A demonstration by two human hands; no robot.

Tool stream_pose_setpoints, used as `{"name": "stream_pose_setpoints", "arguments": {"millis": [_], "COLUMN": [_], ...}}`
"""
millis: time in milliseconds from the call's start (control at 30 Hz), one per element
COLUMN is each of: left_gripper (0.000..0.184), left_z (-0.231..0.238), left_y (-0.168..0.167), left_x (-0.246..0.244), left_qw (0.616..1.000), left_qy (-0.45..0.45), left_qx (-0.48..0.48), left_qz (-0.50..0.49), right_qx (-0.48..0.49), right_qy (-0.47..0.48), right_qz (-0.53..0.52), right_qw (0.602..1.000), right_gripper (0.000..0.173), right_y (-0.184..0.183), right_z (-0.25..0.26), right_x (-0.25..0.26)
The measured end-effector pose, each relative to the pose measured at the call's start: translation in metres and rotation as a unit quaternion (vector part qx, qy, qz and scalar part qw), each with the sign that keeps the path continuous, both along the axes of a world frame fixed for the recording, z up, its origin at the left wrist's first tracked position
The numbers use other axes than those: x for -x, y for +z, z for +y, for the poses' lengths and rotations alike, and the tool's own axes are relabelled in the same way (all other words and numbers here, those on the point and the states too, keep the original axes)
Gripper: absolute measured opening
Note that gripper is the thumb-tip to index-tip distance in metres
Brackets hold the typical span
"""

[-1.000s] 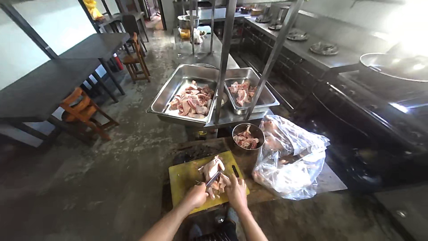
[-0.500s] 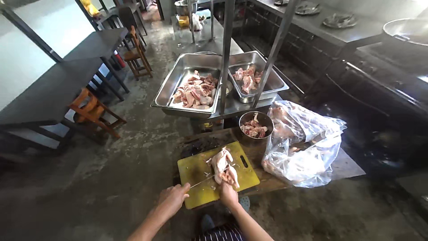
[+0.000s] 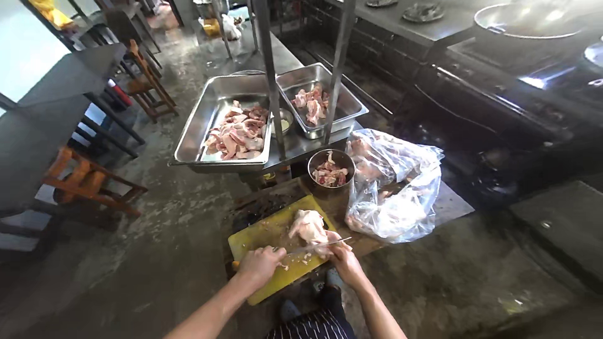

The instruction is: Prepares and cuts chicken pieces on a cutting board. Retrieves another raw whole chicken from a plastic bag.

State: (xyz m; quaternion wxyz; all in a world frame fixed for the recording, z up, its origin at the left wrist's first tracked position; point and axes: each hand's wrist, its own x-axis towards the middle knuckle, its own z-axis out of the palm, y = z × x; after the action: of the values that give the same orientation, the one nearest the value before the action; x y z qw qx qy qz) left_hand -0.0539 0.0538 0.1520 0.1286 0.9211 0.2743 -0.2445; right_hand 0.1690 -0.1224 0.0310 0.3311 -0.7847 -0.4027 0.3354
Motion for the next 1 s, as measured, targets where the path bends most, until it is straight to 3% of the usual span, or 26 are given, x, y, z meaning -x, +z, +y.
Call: {"name": "stream_pose_setpoints", "arguments": {"millis": [200, 400, 600, 767, 1000], "left_gripper": [0.031, 0.032, 0.033, 0.029, 0.030], "left_z": [0.006, 0.012, 0.037, 0.031, 0.038], "left_y": [0.004, 0.010, 0.012, -0.005, -0.003], "left_x": [-0.050, -0.085, -0.113, -0.105, -0.099], "left_qw": [0.995, 0.987, 0.965, 0.970, 0.969], "left_qy": [-0.075, -0.134, -0.236, -0.236, -0.226], "left_qx": [0.012, -0.008, -0.014, 0.020, -0.019], "left_qz": [0.057, 0.091, 0.111, 0.062, 0.098], "right_qx": [0.068, -0.005, -0.006, -0.007, -0.028], "right_qy": [-0.033, -0.123, -0.129, -0.181, -0.172], "right_qz": [-0.104, -0.269, -0.317, -0.350, -0.391], "right_qw": [0.992, 0.955, 0.939, 0.919, 0.904], "right_gripper": [0.026, 0.019, 0.018, 0.015, 0.015], "right_y": [-0.007, -0.011, -0.023, -0.026, -0.036], "right_z": [-0.020, -0.014, -0.016, -0.019, -0.026], "right_x": [-0.001, 0.033, 0.046, 0.048, 0.048]}}
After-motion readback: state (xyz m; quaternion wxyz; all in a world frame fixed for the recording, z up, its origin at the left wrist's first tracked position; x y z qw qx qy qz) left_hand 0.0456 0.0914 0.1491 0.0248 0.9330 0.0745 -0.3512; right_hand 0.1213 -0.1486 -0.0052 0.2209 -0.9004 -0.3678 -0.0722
